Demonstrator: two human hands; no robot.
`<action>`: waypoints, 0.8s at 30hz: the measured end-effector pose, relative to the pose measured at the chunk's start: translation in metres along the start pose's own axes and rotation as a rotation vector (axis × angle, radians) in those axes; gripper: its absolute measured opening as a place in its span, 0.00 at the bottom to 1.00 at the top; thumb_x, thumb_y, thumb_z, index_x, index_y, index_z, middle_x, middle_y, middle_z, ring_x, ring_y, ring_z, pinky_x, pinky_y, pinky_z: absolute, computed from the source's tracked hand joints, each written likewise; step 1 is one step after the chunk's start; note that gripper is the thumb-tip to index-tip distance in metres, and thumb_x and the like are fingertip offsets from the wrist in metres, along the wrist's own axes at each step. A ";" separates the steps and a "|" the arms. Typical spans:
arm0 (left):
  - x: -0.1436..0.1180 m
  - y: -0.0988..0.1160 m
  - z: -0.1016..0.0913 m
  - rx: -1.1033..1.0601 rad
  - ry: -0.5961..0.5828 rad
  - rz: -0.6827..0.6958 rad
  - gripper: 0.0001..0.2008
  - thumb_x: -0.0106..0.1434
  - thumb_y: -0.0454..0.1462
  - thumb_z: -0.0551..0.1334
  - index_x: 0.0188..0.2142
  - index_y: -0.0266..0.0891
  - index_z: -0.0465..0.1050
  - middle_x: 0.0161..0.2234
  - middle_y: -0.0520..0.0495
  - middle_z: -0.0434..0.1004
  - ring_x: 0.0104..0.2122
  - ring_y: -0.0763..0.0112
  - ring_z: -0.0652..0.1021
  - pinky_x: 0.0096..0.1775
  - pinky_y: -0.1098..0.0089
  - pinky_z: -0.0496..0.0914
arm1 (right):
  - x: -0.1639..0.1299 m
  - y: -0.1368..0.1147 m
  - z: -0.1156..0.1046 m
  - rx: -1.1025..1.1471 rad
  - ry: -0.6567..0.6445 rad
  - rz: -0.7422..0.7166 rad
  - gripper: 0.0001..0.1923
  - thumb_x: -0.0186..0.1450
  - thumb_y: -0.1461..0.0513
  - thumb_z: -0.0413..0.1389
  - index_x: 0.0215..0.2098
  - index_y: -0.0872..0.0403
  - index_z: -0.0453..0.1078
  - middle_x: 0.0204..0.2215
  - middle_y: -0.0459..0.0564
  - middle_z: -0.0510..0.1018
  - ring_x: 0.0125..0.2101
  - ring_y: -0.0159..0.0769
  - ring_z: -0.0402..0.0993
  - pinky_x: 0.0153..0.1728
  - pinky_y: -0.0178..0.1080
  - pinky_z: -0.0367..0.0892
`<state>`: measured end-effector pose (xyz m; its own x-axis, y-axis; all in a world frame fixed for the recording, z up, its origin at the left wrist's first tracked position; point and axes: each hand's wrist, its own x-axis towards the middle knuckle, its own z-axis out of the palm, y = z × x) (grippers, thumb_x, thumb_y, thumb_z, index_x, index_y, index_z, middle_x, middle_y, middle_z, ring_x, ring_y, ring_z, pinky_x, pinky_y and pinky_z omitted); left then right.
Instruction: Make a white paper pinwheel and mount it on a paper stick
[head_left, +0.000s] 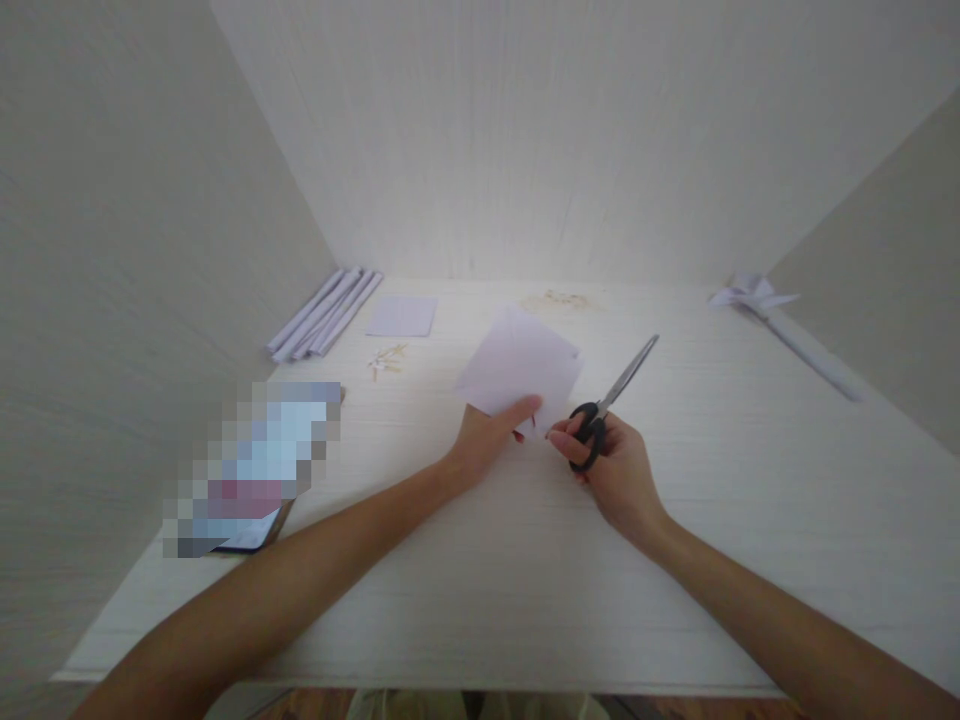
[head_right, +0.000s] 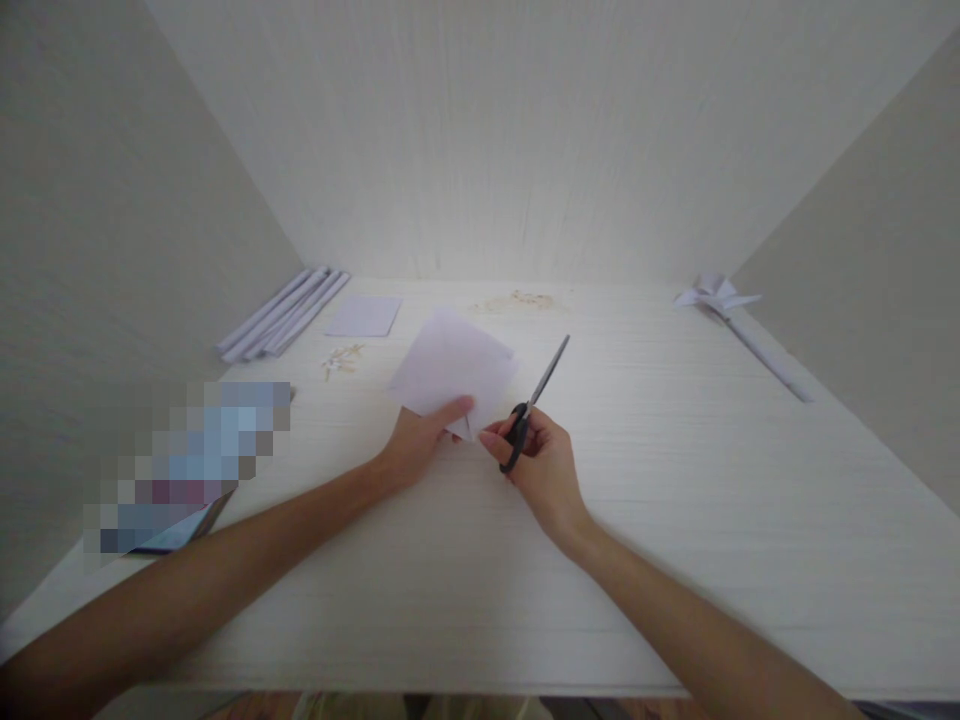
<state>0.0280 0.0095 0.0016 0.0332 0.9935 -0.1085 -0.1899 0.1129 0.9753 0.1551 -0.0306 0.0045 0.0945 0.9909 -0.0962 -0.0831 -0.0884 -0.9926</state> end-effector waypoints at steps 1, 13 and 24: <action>-0.001 0.001 0.001 0.018 -0.003 -0.002 0.10 0.45 0.40 0.63 0.20 0.36 0.65 0.18 0.54 0.67 0.16 0.80 0.66 0.17 0.76 0.61 | 0.000 0.000 0.001 -0.008 -0.005 0.002 0.17 0.44 0.57 0.63 0.23 0.56 0.61 0.22 0.45 0.72 0.13 0.20 0.56 0.10 0.27 0.53; -0.003 0.001 -0.002 0.200 -0.054 -0.004 0.15 0.47 0.41 0.61 0.12 0.38 0.60 0.11 0.55 0.61 0.14 0.79 0.64 0.20 0.74 0.61 | 0.002 0.001 -0.002 0.063 -0.030 0.017 0.14 0.44 0.61 0.63 0.23 0.55 0.62 0.21 0.42 0.70 0.14 0.21 0.57 0.11 0.27 0.51; -0.007 0.006 -0.001 0.287 -0.031 0.006 0.15 0.48 0.43 0.60 0.13 0.38 0.60 0.12 0.55 0.61 0.15 0.78 0.64 0.22 0.73 0.62 | 0.003 0.005 -0.005 0.043 -0.059 -0.065 0.13 0.42 0.65 0.64 0.22 0.55 0.64 0.21 0.42 0.72 0.20 0.25 0.64 0.20 0.30 0.58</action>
<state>0.0257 0.0028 0.0079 0.0639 0.9929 -0.1005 0.0948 0.0942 0.9910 0.1598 -0.0290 -0.0007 0.0428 0.9988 -0.0255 -0.1214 -0.0201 -0.9924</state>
